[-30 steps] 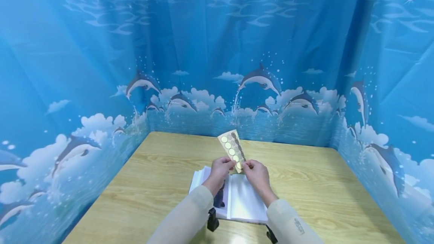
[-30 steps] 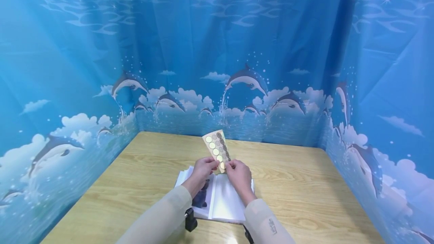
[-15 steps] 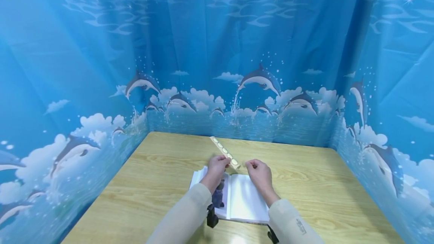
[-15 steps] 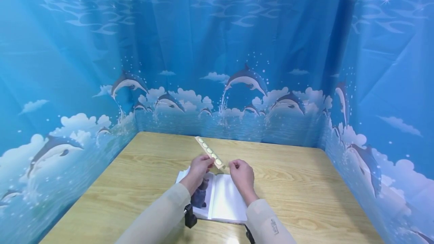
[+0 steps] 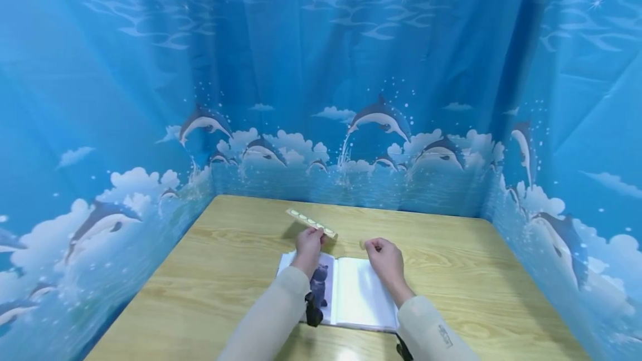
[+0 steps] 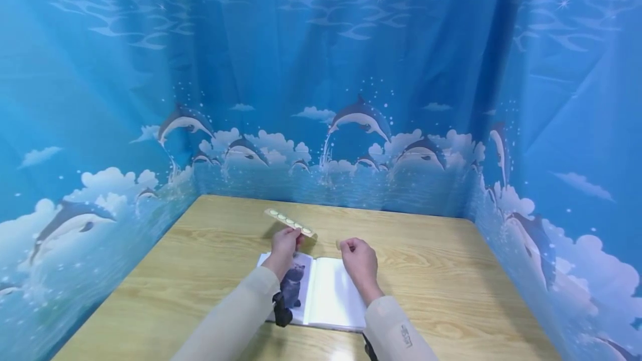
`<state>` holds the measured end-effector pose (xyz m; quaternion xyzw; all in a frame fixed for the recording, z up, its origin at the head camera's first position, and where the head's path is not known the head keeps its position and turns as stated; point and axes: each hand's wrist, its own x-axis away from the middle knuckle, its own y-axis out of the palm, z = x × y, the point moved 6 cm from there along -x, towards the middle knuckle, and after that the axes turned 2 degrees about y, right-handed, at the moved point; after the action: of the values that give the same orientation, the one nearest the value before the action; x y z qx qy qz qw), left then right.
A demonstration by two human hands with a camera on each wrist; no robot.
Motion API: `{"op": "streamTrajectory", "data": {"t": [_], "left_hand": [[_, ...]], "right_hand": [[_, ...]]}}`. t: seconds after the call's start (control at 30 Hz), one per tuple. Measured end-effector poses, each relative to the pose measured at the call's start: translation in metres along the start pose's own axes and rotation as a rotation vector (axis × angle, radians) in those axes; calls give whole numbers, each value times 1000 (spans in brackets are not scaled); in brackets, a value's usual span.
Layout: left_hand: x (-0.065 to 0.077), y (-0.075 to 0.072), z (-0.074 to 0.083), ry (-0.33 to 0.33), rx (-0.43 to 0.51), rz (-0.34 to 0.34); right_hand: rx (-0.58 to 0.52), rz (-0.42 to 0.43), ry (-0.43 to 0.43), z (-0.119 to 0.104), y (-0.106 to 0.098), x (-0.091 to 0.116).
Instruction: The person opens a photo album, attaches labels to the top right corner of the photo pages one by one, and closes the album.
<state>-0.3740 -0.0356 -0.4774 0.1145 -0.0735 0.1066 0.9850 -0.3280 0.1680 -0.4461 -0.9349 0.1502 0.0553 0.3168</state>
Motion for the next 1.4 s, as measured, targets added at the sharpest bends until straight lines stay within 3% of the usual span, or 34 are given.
{"op": "streamTrajectory", "data": {"t": [0.1,0.17,0.27,0.43,0.7,0.97,1.2,1.4], "left_hand": [[-3,-1,-7,-117,-105,-102],[-2,-1,-8,-155,-171,-168],[-3,-2,-8,-144,-216,-196],[-4,-7,-7,-87,-293,-185],[5,-9,4,187,-655,-281],[28,-11,7,334,-1038,-385],[49,-19,2,519,-1407,-484],[65,-32,-4,639,-1560,-534]], "right_hand": [[3,-9,4,0,2,1],[7,-13,4,0,3,1],[14,-21,7,1,4,1],[21,-32,10,3,8,2],[26,-33,0,3,13,2],[56,-39,-20,2,18,4],[77,-45,-43,-1,24,6],[94,-57,-74,-5,29,6]]}}
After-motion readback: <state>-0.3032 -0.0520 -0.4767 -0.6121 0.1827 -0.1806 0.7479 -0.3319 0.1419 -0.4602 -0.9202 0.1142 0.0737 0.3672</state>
